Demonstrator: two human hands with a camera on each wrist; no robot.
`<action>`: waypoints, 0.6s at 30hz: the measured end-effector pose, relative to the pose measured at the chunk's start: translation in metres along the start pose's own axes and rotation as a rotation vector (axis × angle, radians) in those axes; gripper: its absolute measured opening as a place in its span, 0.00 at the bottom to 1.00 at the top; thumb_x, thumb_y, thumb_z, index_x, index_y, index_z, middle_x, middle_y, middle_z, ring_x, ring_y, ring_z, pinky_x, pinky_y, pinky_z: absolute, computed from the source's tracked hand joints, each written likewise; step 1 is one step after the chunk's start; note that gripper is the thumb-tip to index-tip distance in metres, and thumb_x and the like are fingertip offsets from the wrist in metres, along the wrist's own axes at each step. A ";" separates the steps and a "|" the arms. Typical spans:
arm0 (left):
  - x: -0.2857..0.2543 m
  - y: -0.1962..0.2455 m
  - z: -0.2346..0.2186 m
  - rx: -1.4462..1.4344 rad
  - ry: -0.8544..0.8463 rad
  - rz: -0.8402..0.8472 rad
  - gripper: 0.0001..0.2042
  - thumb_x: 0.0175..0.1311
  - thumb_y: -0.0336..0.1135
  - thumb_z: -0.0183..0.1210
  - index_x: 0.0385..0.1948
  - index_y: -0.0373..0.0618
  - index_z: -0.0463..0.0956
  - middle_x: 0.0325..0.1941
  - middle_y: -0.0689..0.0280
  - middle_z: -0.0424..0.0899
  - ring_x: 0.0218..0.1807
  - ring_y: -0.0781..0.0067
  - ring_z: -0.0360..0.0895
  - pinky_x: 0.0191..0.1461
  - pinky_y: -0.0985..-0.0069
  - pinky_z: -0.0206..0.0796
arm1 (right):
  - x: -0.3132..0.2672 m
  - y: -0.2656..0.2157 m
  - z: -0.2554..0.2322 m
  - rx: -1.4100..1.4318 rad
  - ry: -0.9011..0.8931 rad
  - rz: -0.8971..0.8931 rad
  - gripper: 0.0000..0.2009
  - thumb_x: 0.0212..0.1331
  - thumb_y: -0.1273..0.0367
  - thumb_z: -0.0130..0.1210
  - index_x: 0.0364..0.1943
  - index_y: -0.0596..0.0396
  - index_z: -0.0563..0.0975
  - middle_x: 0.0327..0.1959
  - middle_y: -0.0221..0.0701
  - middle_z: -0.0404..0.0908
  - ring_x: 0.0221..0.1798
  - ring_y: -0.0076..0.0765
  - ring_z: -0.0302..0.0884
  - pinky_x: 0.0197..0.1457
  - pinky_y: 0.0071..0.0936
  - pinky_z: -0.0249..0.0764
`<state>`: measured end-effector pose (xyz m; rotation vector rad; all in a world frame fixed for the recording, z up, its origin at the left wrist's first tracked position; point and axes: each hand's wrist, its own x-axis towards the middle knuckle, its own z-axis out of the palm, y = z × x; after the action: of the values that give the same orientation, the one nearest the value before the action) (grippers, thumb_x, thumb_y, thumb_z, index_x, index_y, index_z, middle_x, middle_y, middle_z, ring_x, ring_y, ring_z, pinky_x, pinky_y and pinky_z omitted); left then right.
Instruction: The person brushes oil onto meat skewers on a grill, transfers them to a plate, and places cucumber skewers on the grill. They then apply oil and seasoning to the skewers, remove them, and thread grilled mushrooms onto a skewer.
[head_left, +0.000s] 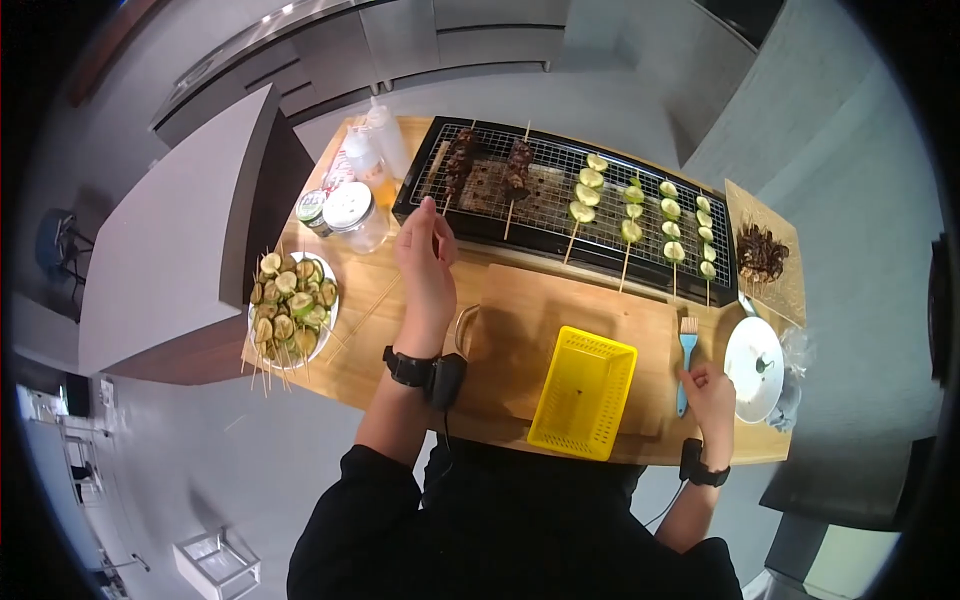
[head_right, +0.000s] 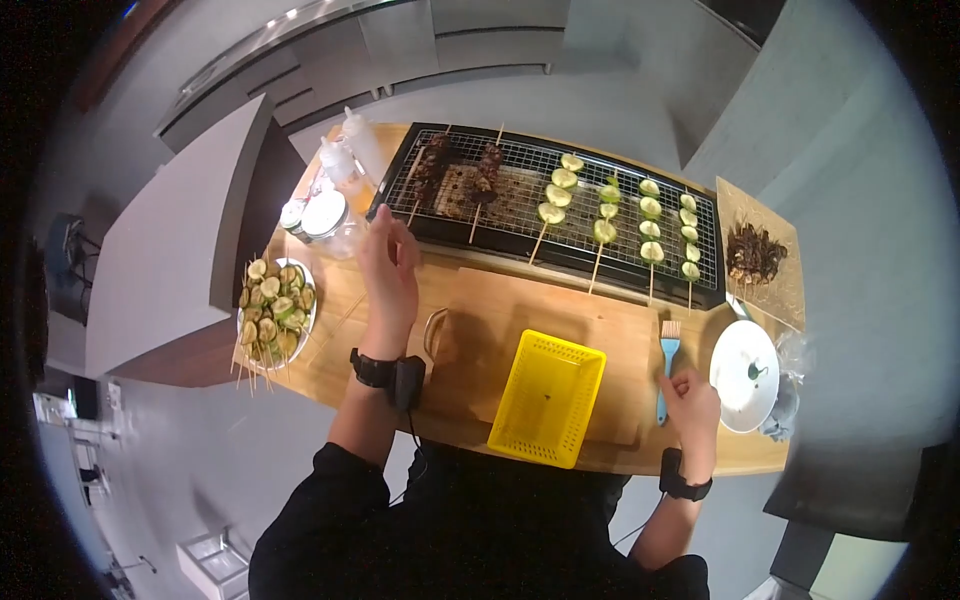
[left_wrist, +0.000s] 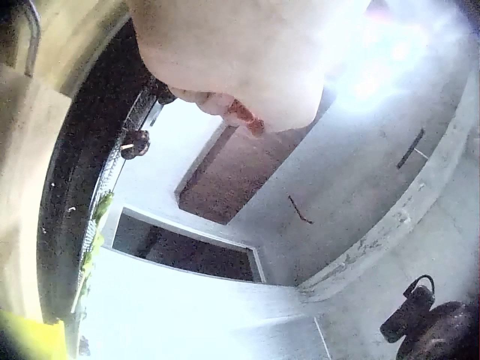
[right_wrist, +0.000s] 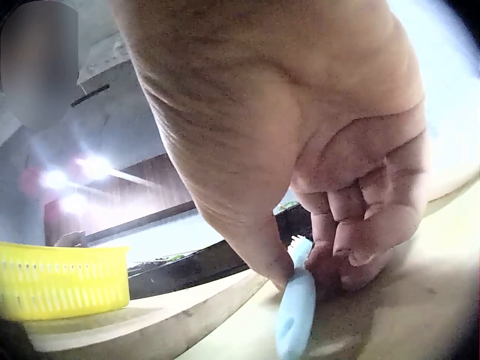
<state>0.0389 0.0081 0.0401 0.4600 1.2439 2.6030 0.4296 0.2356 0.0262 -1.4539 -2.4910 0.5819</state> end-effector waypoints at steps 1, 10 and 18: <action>0.003 0.006 0.002 0.005 0.022 0.014 0.19 0.80 0.44 0.58 0.23 0.54 0.69 0.19 0.77 0.65 0.19 0.86 0.56 0.23 0.81 0.43 | -0.001 0.000 -0.001 0.001 0.002 -0.001 0.16 0.61 0.59 0.70 0.32 0.60 0.84 0.26 0.43 0.86 0.31 0.49 0.87 0.36 0.38 0.79; 0.029 0.003 -0.026 0.011 0.148 0.071 0.19 0.81 0.43 0.57 0.23 0.53 0.70 0.19 0.77 0.65 0.19 0.87 0.55 0.23 0.81 0.43 | -0.028 0.011 -0.058 0.249 -0.091 -0.041 0.06 0.69 0.72 0.63 0.40 0.62 0.82 0.25 0.31 0.82 0.25 0.23 0.77 0.28 0.25 0.72; 0.039 -0.011 -0.050 0.282 0.115 -0.114 0.22 0.78 0.47 0.61 0.19 0.51 0.73 0.16 0.78 0.68 0.19 0.88 0.60 0.24 0.82 0.47 | -0.001 -0.073 -0.107 0.636 -0.036 -0.176 0.03 0.74 0.71 0.58 0.45 0.55 0.80 0.28 0.20 0.75 0.22 0.11 0.64 0.22 0.15 0.59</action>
<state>-0.0149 -0.0080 0.0090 0.2792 1.6348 2.3983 0.4109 0.2279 0.1538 -0.9740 -2.1225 1.2235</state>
